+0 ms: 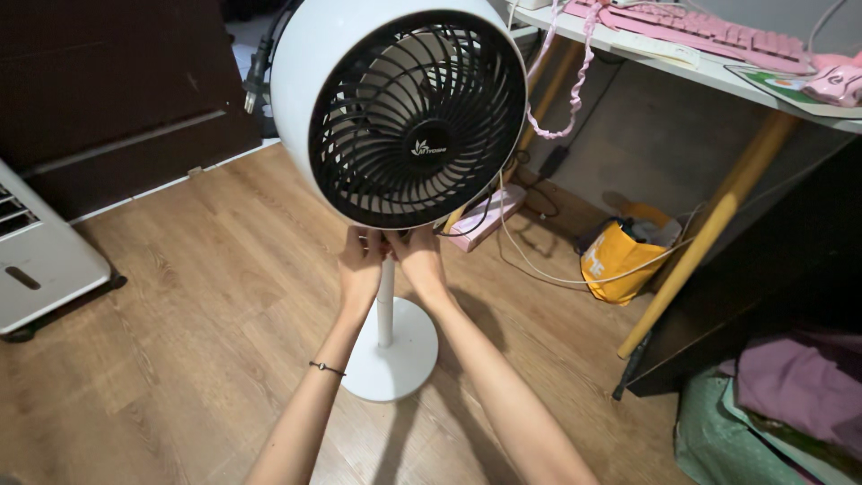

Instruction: The person disassembles a standing fan by removing the head unit and pole from the base, then reassembles it by inserting the pole into the base and reattaching the head unit.

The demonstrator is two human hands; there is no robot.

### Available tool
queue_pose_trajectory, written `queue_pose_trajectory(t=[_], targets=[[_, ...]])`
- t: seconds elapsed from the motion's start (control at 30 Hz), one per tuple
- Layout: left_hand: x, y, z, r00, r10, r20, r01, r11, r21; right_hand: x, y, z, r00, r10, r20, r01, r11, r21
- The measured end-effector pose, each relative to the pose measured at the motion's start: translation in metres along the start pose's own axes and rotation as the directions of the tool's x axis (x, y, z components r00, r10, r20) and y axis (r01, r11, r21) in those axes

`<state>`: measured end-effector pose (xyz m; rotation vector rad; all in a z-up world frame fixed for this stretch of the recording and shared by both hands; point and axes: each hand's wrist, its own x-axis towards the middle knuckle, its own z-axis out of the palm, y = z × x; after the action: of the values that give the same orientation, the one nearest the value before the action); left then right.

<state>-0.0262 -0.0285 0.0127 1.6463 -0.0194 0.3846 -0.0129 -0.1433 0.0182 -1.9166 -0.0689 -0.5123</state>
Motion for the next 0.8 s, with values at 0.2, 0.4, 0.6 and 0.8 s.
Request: queue_pose_trajectory(t=[0.2,0.4,0.6,0.8], targets=[[0.009,-0.011,0.008,1.000,-0.022,0.016,0.022,0.999,0.043,-0.007,-0.003,0.001,0.978,-0.186,-0.095,0.177,0.980,-0.094],[0.006,-0.016,0.008,0.995,-0.092,0.035,0.095,0.989,-0.117,-0.015,-0.006,0.000,0.973,-0.209,-0.100,0.202,0.976,-0.080],[0.015,-0.029,0.014,0.990,-0.139,0.034,0.143,0.966,-0.215,-0.022,-0.017,0.000,0.968,-0.212,-0.136,0.202,0.976,-0.084],[0.020,-0.040,0.010,0.978,-0.161,0.130,0.197,0.918,-0.344,-0.029,-0.020,-0.004,0.959,-0.265,-0.097,0.247,0.955,-0.161]])
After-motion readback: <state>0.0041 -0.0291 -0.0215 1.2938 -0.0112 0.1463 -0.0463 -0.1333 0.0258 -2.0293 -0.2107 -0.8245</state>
